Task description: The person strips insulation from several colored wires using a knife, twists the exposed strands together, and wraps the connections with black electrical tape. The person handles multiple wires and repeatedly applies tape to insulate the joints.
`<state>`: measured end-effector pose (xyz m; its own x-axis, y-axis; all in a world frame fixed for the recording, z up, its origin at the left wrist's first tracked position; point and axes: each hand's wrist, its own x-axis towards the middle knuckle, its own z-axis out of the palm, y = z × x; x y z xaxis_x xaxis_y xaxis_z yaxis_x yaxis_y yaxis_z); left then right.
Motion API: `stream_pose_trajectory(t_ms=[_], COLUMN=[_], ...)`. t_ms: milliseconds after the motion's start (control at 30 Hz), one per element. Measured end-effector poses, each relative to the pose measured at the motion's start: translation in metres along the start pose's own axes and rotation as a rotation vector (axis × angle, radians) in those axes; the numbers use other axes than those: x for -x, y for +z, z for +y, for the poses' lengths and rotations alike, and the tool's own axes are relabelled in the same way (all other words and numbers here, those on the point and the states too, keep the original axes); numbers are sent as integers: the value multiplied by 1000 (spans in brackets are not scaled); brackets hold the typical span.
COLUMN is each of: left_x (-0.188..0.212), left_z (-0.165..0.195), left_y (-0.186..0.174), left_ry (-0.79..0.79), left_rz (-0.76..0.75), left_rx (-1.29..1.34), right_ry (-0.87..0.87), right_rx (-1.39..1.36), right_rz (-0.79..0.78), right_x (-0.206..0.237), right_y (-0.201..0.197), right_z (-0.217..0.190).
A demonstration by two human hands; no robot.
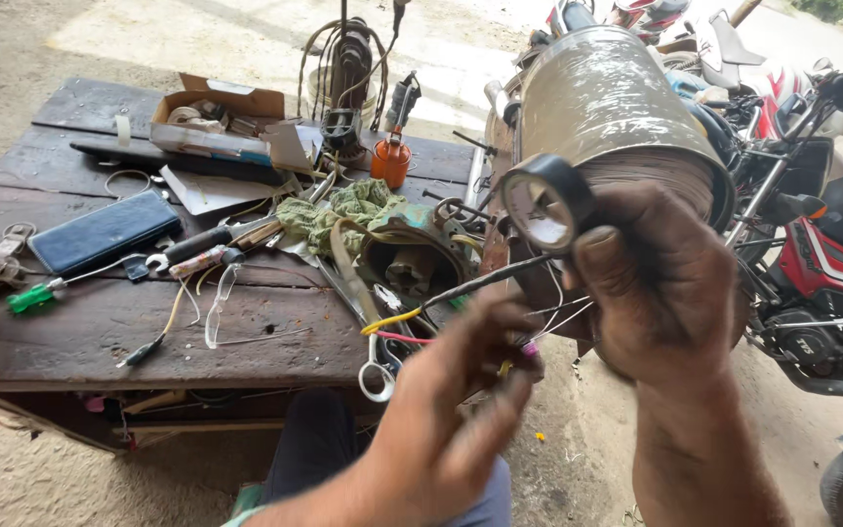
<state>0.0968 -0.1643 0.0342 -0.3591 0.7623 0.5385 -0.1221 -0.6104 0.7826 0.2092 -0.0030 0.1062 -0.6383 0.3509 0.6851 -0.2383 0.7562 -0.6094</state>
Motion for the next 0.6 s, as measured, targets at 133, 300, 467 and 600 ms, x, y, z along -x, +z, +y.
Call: stream_pose_trajectory(t_ms=[133, 300, 467, 600], left_x=[-22, -39, -47, -52], left_z=[-20, -31, -29, -29], left_y=[3, 5, -8, -13], left_ry=[58, 393, 330, 227], left_rz=[161, 263, 95, 65], left_rx=[446, -23, 26, -104], right_ry=[43, 168, 317, 352], right_rx=[-64, 143, 377, 99], right_rz=[1, -126, -213, -202], right_x=[-7, -21, -23, -26], right_y=[3, -5, -8, -4], right_z=[-12, -20, -25, -25])
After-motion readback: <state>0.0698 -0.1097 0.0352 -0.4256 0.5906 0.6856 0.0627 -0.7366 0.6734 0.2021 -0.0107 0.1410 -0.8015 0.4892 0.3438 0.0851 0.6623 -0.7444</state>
